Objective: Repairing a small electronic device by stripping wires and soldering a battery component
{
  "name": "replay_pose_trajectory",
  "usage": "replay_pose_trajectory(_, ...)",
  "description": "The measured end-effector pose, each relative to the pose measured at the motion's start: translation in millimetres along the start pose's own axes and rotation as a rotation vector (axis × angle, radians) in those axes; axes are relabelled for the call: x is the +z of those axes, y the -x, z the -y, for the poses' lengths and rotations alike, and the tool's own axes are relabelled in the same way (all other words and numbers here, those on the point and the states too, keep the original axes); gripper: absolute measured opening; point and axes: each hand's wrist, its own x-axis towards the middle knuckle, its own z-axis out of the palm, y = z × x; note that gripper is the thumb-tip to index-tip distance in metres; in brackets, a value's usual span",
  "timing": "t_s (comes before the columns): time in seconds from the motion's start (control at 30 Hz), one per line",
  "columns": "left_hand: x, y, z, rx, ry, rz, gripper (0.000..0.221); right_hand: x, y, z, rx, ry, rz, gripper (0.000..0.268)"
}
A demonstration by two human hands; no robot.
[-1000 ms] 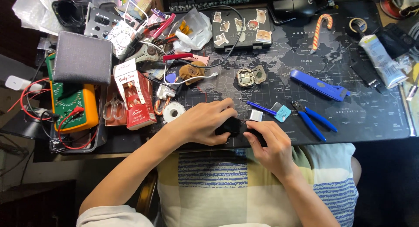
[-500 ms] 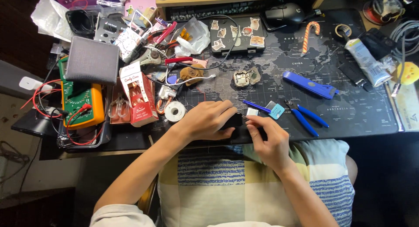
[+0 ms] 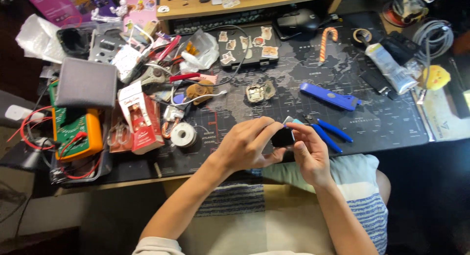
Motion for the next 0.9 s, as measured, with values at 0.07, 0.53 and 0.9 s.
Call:
replay_pose_trajectory(0.07, 7.3, -7.8, -7.8, -0.009, 0.034, -0.020, 0.036, -8.7, 0.0, -7.3, -0.018, -0.227, 0.051, 0.059)
replay_pose_trajectory(0.53, 48.4, -22.6, -34.5, -0.026, -0.084, -0.165, 0.051, -42.9, 5.3, -1.8, 0.004, -0.512, 0.123, 0.046)
replay_pose_trajectory(0.9, 56.2, -15.2, -20.6, -0.046, 0.009, -0.009, 0.060, -47.8, 2.5, -5.3, 0.200, -0.459, 0.006, 0.060)
